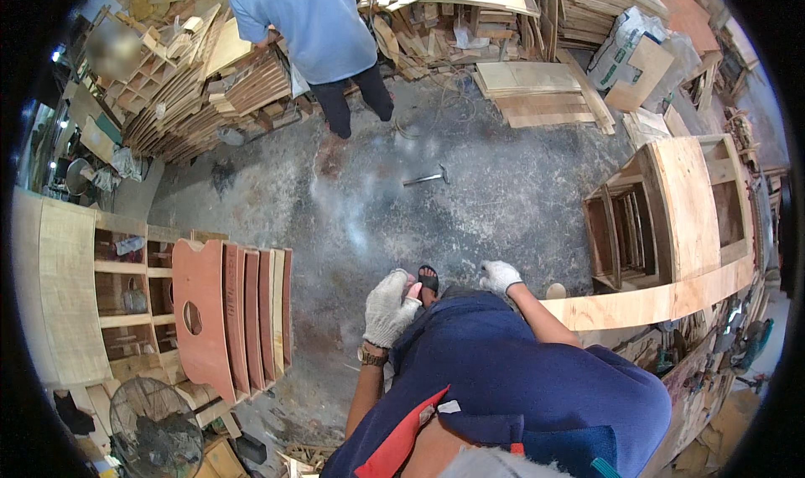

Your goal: The person assembles a wooden chair frame using a pneumatic nail gun. They position wooden planks, drive nails into joints, and reposition the frame to attach additional pieces. The person also handles small boxes of fasteners and moves parts around the workbench.

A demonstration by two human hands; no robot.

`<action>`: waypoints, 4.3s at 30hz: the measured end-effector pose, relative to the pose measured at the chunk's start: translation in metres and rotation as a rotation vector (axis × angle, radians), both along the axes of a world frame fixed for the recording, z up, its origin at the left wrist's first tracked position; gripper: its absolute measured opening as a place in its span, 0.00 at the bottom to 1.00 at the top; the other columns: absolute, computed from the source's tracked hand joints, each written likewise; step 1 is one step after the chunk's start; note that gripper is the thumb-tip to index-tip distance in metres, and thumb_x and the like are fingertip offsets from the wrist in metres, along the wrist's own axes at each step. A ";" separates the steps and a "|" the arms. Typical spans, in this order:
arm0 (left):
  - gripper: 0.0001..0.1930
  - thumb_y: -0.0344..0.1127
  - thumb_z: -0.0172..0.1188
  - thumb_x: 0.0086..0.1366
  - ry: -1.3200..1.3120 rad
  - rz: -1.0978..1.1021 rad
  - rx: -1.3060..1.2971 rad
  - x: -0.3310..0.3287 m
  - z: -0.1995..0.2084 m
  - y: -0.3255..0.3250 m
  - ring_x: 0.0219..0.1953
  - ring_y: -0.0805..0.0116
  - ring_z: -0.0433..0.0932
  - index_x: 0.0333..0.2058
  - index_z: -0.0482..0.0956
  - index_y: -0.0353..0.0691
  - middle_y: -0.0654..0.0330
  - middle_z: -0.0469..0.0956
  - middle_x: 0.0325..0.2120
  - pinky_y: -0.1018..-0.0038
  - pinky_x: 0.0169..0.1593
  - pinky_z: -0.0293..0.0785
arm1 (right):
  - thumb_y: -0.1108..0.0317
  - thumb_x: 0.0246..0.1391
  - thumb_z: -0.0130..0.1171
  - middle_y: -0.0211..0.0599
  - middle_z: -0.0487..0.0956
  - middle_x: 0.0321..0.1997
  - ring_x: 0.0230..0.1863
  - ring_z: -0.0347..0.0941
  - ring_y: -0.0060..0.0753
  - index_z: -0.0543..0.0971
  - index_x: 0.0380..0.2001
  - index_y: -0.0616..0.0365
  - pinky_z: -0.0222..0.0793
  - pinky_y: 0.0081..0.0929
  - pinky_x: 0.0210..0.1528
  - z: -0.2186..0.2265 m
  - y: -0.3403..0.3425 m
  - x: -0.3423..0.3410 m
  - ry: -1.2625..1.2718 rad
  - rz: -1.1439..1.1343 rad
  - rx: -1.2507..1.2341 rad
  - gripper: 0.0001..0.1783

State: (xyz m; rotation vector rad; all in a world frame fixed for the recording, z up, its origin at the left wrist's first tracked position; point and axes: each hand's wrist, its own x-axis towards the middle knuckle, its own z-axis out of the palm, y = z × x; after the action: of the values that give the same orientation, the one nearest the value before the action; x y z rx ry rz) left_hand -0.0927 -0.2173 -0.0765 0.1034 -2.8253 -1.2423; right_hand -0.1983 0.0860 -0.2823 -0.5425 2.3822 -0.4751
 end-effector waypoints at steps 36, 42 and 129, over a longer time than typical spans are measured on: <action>0.30 0.37 0.67 0.68 0.032 -0.223 0.279 -0.724 -0.003 0.063 0.49 0.62 0.82 0.66 0.71 0.40 0.56 0.81 0.48 0.68 0.56 0.77 | 0.53 0.55 0.66 0.58 0.84 0.49 0.55 0.79 0.63 0.79 0.58 0.61 0.74 0.50 0.57 -0.022 0.109 -0.440 0.073 -0.958 0.065 0.31; 0.33 0.41 0.67 0.67 0.200 -0.076 0.233 -0.812 0.003 0.084 0.55 0.51 0.81 0.68 0.68 0.41 0.49 0.80 0.53 0.61 0.58 0.76 | 0.56 0.54 0.68 0.57 0.83 0.40 0.45 0.82 0.61 0.77 0.59 0.58 0.76 0.49 0.48 0.031 0.171 -0.616 0.185 -0.831 0.099 0.32; 0.34 0.47 0.52 0.71 -0.161 0.374 -0.403 -1.308 -0.181 0.012 0.79 0.37 0.39 0.72 0.61 0.39 0.38 0.48 0.76 0.41 0.77 0.33 | 0.30 0.51 0.66 0.42 0.86 0.36 0.37 0.79 0.38 0.86 0.38 0.67 0.73 0.36 0.46 0.638 0.286 -1.597 0.972 -0.703 -0.122 0.42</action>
State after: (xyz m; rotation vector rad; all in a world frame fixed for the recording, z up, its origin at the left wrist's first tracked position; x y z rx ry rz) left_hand -1.4003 -0.2051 -0.2574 0.6984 -2.9317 -0.6039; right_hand -1.7958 0.3721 0.3556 0.1057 3.5016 -0.7833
